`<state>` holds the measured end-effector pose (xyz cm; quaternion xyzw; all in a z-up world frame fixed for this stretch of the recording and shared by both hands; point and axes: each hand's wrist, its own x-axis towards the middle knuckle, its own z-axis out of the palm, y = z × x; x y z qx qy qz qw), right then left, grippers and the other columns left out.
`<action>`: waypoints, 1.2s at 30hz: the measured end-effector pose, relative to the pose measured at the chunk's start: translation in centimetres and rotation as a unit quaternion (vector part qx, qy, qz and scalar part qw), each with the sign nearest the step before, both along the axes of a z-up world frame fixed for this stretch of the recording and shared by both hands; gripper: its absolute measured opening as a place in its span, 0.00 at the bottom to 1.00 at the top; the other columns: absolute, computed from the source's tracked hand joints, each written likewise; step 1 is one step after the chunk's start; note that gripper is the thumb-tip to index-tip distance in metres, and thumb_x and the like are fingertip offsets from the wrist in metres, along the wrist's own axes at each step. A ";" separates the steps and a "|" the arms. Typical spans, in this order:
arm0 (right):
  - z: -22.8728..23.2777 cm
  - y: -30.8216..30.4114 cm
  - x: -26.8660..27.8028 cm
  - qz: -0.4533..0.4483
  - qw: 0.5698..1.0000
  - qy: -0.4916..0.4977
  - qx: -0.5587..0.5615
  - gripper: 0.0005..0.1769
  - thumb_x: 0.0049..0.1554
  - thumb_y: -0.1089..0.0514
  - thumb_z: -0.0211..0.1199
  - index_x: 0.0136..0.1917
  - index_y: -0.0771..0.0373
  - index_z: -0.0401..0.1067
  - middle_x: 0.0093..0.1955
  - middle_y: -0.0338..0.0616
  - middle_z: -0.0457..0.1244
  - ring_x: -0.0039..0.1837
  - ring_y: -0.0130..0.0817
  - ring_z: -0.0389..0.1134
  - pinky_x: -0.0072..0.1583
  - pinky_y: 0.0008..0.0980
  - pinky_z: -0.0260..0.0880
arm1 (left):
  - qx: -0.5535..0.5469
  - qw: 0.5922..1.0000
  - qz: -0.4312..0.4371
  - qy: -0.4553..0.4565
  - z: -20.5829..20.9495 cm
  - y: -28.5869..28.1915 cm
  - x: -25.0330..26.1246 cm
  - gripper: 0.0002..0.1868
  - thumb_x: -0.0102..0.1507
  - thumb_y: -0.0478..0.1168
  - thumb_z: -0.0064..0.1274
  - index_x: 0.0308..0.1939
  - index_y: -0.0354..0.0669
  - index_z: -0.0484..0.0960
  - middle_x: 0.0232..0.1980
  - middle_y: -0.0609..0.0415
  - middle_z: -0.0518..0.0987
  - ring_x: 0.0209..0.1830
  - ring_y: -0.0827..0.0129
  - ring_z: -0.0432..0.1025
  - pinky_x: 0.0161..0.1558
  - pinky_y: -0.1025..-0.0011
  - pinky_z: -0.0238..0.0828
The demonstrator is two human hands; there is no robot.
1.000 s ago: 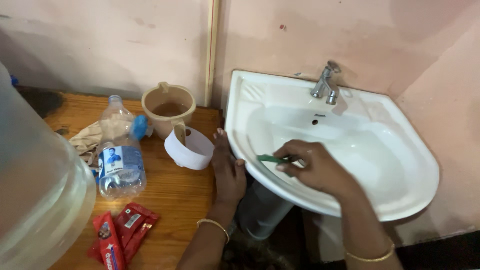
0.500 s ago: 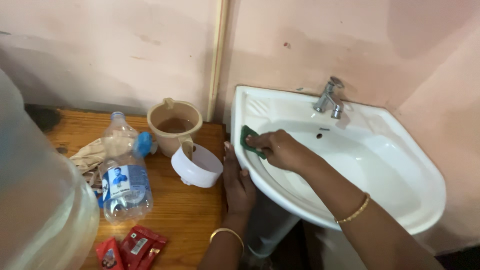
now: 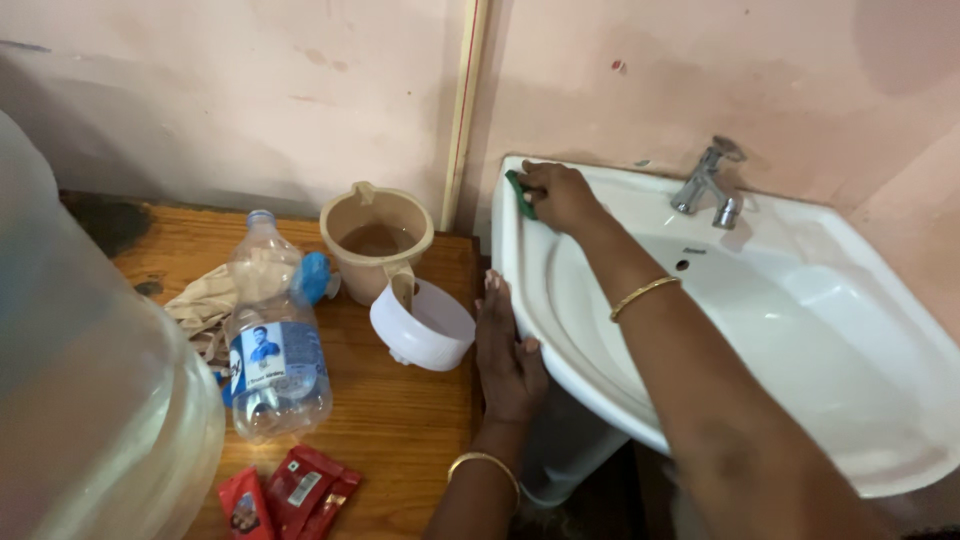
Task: The person scrubs the interior and edges of a white sink using a sponge and rinses the surfaces with water from the tap.
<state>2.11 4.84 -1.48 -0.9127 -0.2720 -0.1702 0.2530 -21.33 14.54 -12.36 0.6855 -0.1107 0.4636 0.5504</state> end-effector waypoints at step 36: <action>-1.9 0.7 6.6 0.074 0.971 -0.061 -0.218 0.22 0.54 0.66 0.60 0.60 0.50 0.77 0.77 0.43 0.59 0.75 0.52 0.58 0.74 0.48 0.53 | 0.022 0.997 0.076 0.011 -0.8 0.6 0.9 0.51 0.71 0.73 0.27 0.83 0.36 0.42 0.86 0.32 0.47 0.87 0.36 0.46 0.82 0.45 0.44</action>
